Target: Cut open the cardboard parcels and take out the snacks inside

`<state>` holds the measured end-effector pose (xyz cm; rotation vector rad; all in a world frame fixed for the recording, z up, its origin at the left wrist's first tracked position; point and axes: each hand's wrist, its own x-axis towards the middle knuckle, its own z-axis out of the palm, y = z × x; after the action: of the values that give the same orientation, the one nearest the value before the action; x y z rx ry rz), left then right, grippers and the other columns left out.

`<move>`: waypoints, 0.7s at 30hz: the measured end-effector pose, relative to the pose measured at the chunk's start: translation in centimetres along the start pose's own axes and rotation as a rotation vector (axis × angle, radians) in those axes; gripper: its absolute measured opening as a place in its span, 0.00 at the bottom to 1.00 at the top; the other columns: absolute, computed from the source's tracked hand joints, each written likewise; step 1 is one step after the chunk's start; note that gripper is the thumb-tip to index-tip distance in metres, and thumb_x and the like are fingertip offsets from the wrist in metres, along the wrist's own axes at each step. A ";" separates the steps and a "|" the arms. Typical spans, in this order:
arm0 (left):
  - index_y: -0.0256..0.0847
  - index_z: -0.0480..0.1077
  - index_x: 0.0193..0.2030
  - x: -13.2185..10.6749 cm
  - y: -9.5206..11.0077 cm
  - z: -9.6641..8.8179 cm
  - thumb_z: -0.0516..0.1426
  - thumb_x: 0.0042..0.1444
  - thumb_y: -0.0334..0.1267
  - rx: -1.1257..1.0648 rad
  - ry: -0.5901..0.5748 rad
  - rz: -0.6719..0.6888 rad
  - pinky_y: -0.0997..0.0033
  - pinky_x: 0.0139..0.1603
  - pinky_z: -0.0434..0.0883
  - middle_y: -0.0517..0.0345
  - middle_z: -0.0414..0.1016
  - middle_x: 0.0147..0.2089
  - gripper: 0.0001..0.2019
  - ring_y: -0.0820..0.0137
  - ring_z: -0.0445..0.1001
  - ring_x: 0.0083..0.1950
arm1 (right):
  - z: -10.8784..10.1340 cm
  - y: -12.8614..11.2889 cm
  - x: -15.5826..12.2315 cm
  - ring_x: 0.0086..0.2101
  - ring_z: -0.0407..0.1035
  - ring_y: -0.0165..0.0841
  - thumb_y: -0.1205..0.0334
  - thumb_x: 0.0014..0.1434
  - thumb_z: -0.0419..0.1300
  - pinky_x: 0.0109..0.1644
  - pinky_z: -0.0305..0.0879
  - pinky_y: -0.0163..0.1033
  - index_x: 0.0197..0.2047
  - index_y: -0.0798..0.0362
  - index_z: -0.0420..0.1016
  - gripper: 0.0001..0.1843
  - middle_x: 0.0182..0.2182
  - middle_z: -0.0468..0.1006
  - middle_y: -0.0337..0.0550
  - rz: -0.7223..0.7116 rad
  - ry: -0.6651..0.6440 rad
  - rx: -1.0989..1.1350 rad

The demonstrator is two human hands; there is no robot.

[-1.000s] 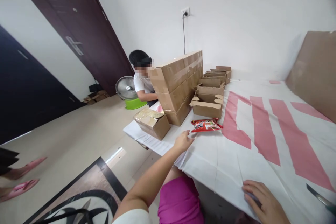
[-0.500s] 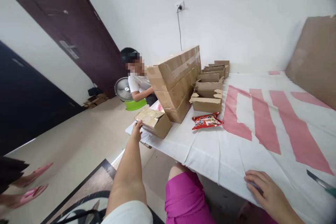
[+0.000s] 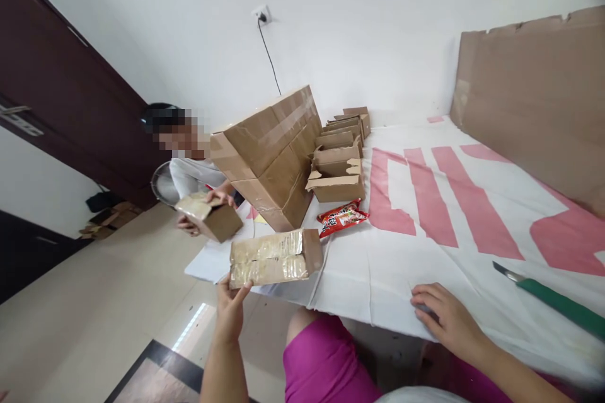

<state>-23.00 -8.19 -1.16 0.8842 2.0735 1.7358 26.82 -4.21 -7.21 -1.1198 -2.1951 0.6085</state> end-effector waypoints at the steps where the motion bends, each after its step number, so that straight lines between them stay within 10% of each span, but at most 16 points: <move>1: 0.44 0.64 0.48 -0.4 0.0 0.3 0.67 0.34 0.54 -0.048 -0.038 -0.001 0.58 0.49 0.73 0.56 0.73 0.44 0.34 0.60 0.75 0.45 | 0.1 0.1 0.0 0.45 0.73 0.39 0.55 0.64 0.55 0.50 0.73 0.47 0.41 0.48 0.78 0.12 0.45 0.79 0.48 0.008 0.003 0.006; 5: 0.45 0.62 0.51 -2.8 1.2 2.2 0.71 0.32 0.51 -0.109 -0.225 0.064 0.59 0.57 0.70 0.53 0.69 0.55 0.39 0.55 0.70 0.58 | 0.5 -0.4 0.0 0.52 0.72 0.41 0.52 0.63 0.55 0.55 0.71 0.50 0.55 0.50 0.73 0.20 0.53 0.76 0.52 0.078 0.033 0.050; 10: 0.43 0.62 0.60 -9.2 4.5 7.1 0.70 0.36 0.58 0.002 -0.654 0.174 0.54 0.63 0.65 0.46 0.68 0.61 0.45 0.49 0.66 0.63 | 0.8 -2.6 0.4 0.64 0.57 0.51 0.38 0.52 0.65 0.64 0.62 0.56 0.74 0.52 0.41 0.57 0.67 0.57 0.61 -0.026 0.092 0.139; 16: 0.45 0.63 0.62 -15.4 7.3 13.9 0.61 0.51 0.62 -0.027 -0.788 0.453 0.56 0.55 0.68 0.48 0.70 0.52 0.36 0.56 0.70 0.52 | -1.7 -0.4 -0.1 0.55 0.70 0.41 0.41 0.63 0.53 0.58 0.69 0.45 0.65 0.49 0.57 0.33 0.56 0.73 0.53 0.262 0.532 0.314; 21: 0.45 0.59 0.64 -16.0 6.4 17.9 0.57 0.56 0.61 -0.154 -0.833 0.529 0.55 0.62 0.63 0.45 0.61 0.60 0.34 0.54 0.62 0.63 | -6.4 2.4 -2.3 0.56 0.68 0.44 0.34 0.63 0.48 0.60 0.66 0.46 0.64 0.52 0.61 0.37 0.57 0.73 0.55 0.227 0.405 0.179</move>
<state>1.44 -3.66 -1.62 1.8245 1.2052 1.3293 33.57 -4.03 -4.80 -1.2787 -1.6526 0.5995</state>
